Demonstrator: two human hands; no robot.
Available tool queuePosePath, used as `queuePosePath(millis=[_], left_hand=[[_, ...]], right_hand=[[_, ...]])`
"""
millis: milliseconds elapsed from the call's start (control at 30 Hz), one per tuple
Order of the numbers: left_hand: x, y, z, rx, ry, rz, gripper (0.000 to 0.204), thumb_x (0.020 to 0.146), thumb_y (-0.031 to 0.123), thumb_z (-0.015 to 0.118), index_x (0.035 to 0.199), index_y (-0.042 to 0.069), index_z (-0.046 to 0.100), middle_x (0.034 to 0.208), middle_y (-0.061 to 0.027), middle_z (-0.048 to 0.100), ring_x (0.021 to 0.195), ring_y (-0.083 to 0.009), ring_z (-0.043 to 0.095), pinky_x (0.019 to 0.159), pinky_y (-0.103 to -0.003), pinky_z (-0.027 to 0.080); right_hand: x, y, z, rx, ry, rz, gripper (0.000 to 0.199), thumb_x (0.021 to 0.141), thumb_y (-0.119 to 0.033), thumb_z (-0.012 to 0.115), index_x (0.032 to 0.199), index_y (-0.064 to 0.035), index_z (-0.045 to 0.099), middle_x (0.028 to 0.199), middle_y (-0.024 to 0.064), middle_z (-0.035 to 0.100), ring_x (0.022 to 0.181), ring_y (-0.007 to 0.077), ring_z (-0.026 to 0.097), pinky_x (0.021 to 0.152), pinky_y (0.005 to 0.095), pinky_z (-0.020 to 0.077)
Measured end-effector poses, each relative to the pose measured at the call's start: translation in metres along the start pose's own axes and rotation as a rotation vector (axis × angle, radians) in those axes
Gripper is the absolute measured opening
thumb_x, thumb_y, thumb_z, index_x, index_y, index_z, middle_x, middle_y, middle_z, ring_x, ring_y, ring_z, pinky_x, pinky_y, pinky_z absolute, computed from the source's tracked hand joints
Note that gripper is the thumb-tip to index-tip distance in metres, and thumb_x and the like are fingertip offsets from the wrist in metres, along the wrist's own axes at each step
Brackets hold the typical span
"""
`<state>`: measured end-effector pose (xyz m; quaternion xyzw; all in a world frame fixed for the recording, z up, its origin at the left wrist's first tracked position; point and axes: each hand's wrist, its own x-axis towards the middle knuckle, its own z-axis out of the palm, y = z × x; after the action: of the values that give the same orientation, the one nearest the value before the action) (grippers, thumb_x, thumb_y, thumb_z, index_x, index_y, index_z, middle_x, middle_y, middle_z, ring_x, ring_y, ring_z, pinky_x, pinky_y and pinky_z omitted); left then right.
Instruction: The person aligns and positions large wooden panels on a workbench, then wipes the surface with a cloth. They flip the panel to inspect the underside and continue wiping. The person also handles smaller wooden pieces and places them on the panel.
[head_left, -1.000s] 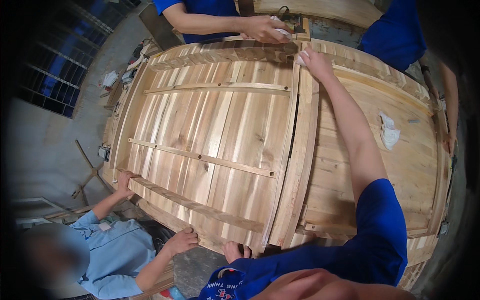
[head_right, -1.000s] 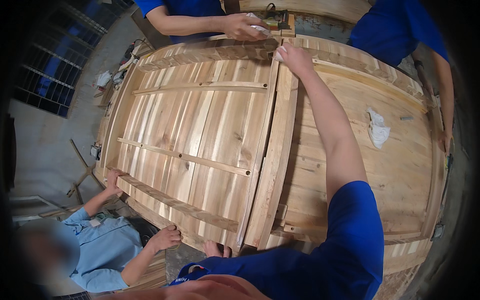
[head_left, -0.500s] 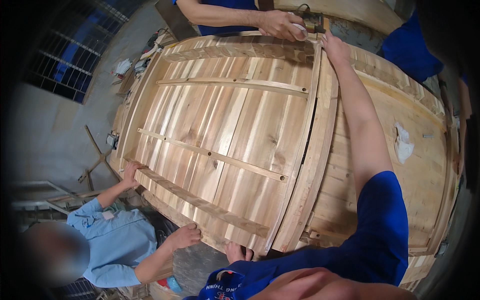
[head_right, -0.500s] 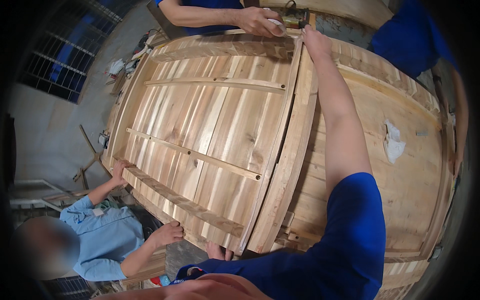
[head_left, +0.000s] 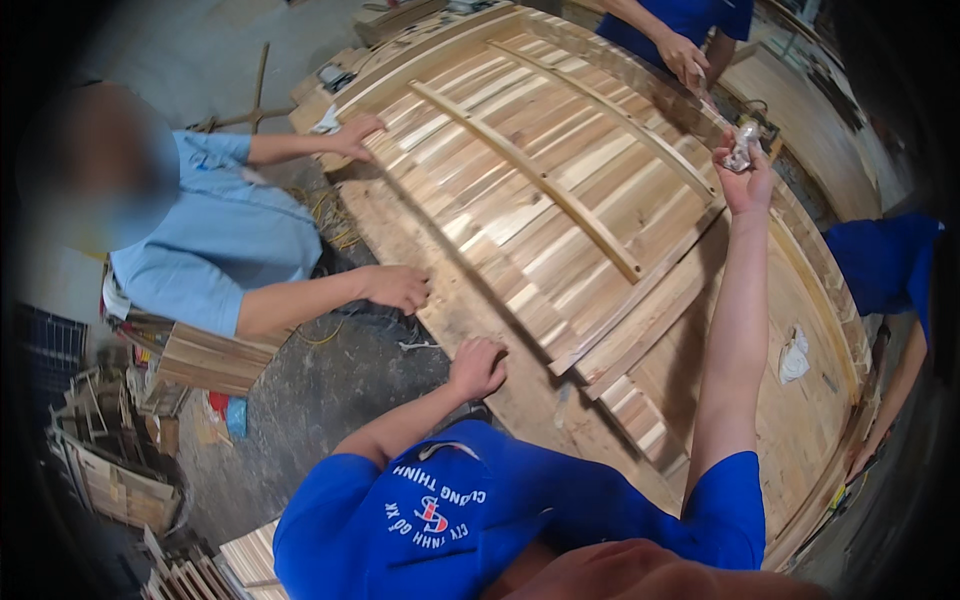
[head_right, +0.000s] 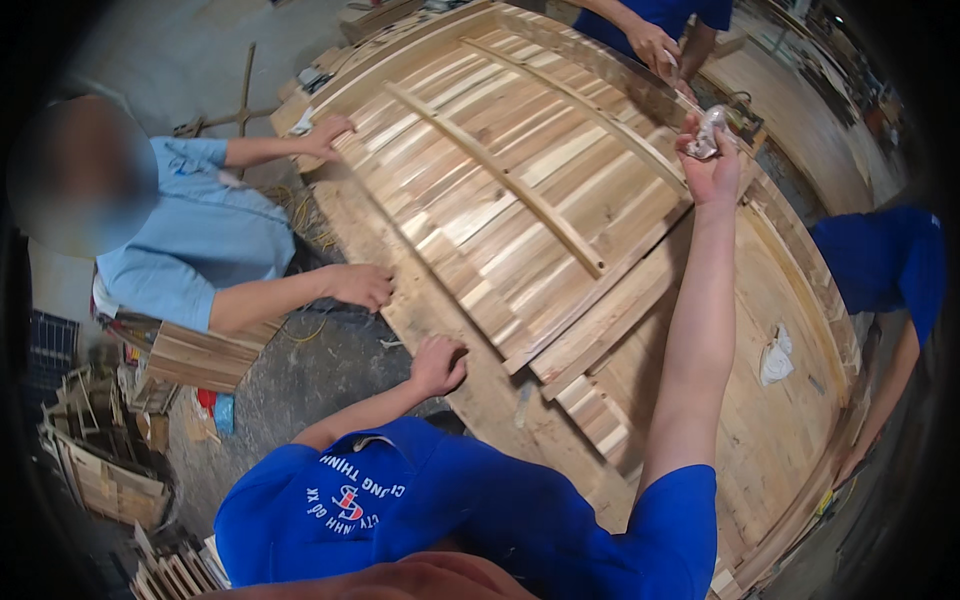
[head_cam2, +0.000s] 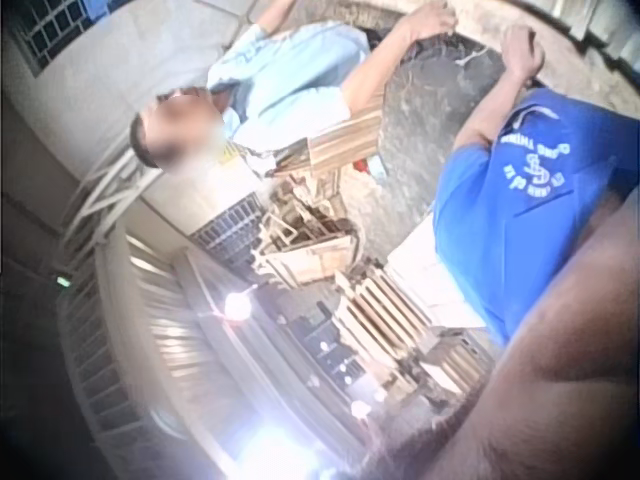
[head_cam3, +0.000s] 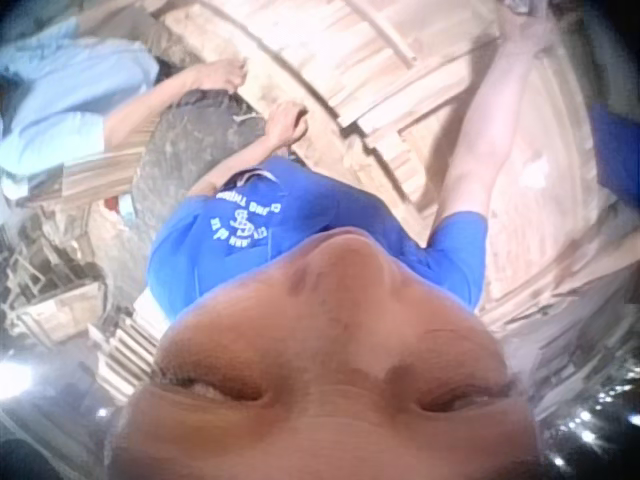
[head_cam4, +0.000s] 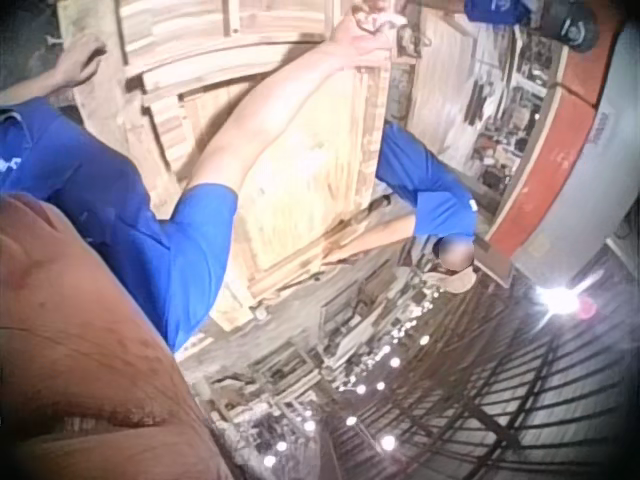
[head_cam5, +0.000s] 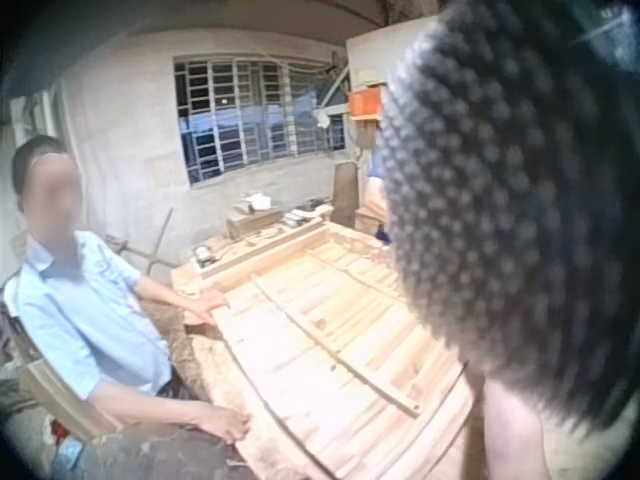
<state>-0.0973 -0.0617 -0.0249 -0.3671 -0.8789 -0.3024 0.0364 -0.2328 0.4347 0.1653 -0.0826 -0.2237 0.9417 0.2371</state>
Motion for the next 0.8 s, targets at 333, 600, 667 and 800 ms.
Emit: queuePosePath(millis=[333, 600, 667, 800], left_hand=[[-0.017, -0.052, -0.045, -0.428, -0.084, 0.161, 0.019, 0.077, 0.011, 0.059, 0.094, 0.006, 0.060, 0.078, -0.0099, 0.060, 0.076, -0.0296, 0.059, 0.068, -0.038, 0.046], [-0.089, -0.165, -0.114, -0.231, 0.000, -0.204, 0.015, 0.082, 0.013, 0.058, 0.096, 0.009, 0.061, 0.080, -0.0116, 0.064, 0.075, -0.0317, 0.062, 0.066, -0.040, 0.050], [-0.125, -0.187, -0.127, -0.216, -0.107, -0.425, 0.018, 0.084, 0.017, 0.056, 0.101, 0.010, 0.058, 0.081, -0.0135, 0.065, 0.078, -0.0349, 0.062, 0.068, -0.042, 0.050], [-0.171, -0.212, -0.136, -0.158, -0.283, -0.953, 0.027, 0.085, 0.026, 0.056, 0.108, 0.011, 0.053, 0.085, -0.0215, 0.064, 0.084, -0.0398, 0.061, 0.070, -0.047, 0.048]], right_hand=[[0.023, 0.255, 0.166, -0.203, -0.402, 0.481, 0.030, 0.098, -0.033, 0.042, 0.114, -0.0082, 0.045, 0.078, 0.0068, 0.056, 0.052, 0.0105, 0.045, 0.046, 0.0240, 0.0348], [0.075, 0.486, 0.249, -0.780, -0.439, 0.437, 0.026, 0.095, -0.032, 0.048, 0.110, -0.0123, 0.054, 0.065, 0.0018, 0.054, 0.040, 0.0032, 0.036, 0.033, 0.0178, 0.0224], [0.092, 0.528, 0.255, -1.020, -0.508, 0.393, 0.030, 0.093, -0.034, 0.050, 0.109, -0.0096, 0.056, 0.069, 0.0054, 0.058, 0.044, 0.0075, 0.044, 0.036, 0.0215, 0.0309], [0.142, 0.594, 0.246, -1.346, -0.667, -0.075, 0.041, 0.090, -0.039, 0.053, 0.111, -0.0043, 0.059, 0.086, 0.0153, 0.066, 0.068, 0.0224, 0.063, 0.059, 0.0331, 0.0497]])
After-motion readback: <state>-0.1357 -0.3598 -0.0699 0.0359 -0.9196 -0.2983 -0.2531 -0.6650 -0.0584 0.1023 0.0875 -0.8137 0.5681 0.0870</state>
